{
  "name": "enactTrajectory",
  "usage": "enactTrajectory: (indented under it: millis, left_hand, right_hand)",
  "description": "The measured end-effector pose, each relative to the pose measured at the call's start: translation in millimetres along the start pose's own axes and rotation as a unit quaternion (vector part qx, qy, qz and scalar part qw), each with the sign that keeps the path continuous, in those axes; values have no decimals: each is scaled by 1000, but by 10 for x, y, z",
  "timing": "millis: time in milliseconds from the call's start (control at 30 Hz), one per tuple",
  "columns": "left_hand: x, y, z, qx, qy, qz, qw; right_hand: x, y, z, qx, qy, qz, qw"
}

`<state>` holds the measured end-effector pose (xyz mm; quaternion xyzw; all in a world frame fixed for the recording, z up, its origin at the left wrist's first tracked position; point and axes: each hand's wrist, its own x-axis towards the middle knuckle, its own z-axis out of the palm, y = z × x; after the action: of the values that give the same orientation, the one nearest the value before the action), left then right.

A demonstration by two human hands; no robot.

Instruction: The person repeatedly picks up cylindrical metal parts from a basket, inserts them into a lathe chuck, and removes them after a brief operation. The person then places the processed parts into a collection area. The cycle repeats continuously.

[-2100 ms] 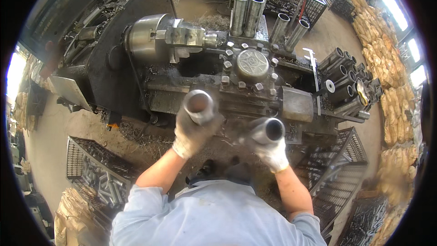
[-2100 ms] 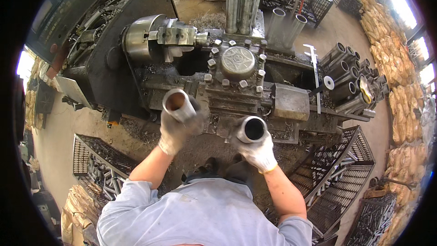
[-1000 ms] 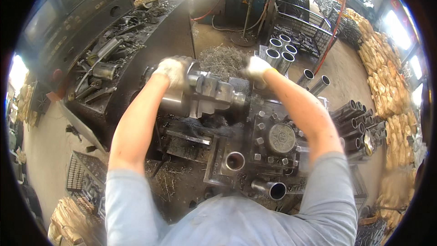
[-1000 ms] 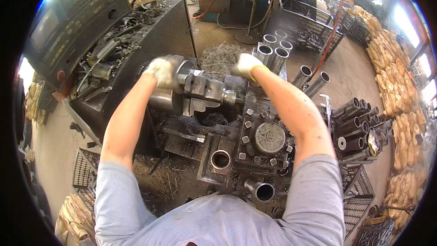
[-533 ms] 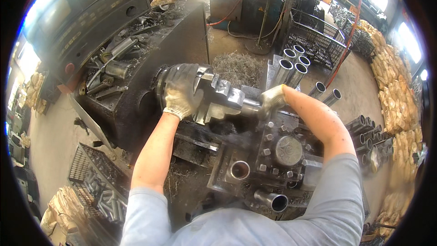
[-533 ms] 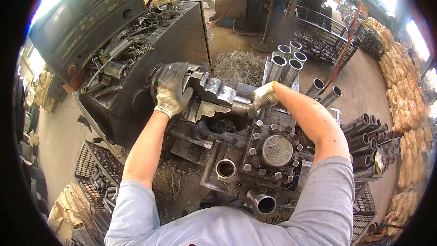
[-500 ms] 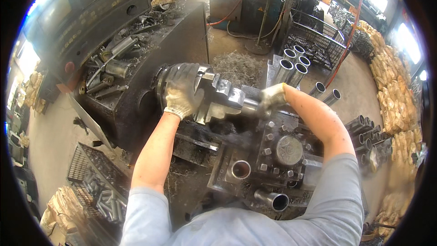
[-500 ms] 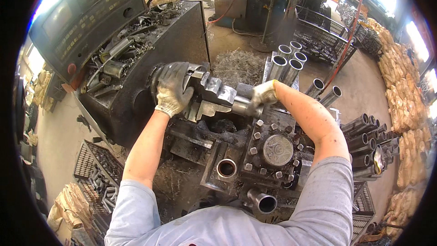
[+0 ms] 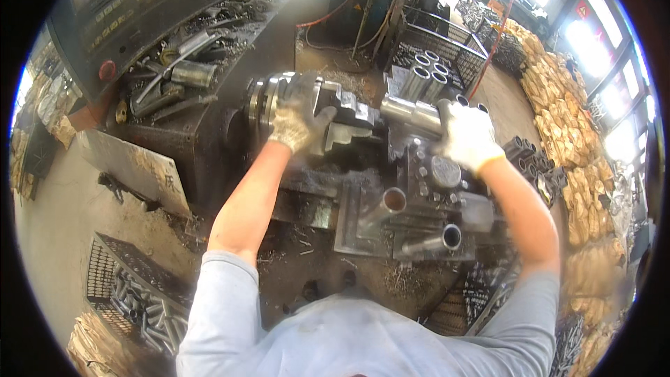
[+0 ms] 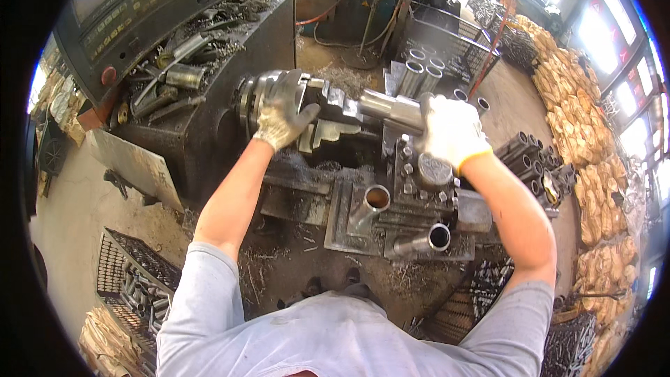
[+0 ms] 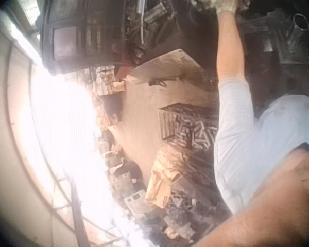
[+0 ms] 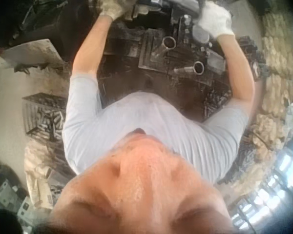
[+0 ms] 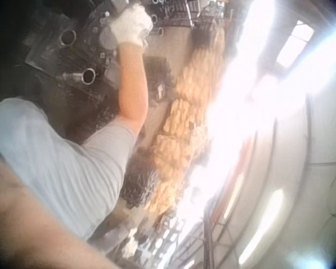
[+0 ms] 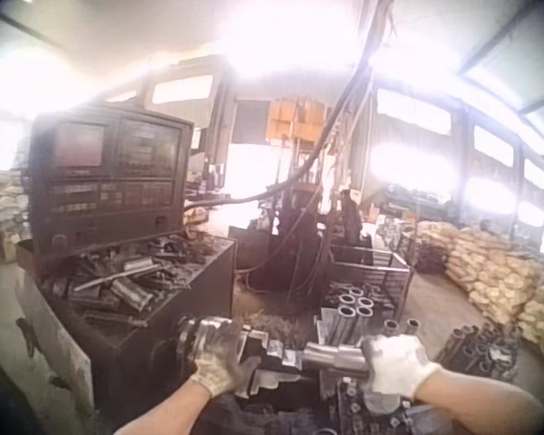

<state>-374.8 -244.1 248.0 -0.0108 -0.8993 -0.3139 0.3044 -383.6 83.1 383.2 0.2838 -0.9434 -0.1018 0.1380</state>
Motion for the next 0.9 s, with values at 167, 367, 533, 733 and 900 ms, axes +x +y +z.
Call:
enactTrajectory:
  millis: [167, 367, 533, 733, 900]
  left_hand:
    - [-1726, 1088, -122, -661, -48, -51, 747]
    - [-2636, 863, 153, -608, -84, -503, 608]
    - [-2837, 600, 444, -627, -71, -557, 540]
    - [-3047, 466, 354, -645, -41, -577, 499]
    - [-2820, 974, 257, -426, -203, -283, 835]
  right_hand:
    - [-1278, -1147, -23, 248, 76, -38, 965]
    - [-1895, -1713, 1186, 430, -285, 150, 843]
    - [-2205, -1541, 2119, 619, -379, 141, 673]
    - [-2394, -1422, 1837, 656, -249, -13, 712]
    - [-2916, -394, 1156, 509, -138, 126, 840]
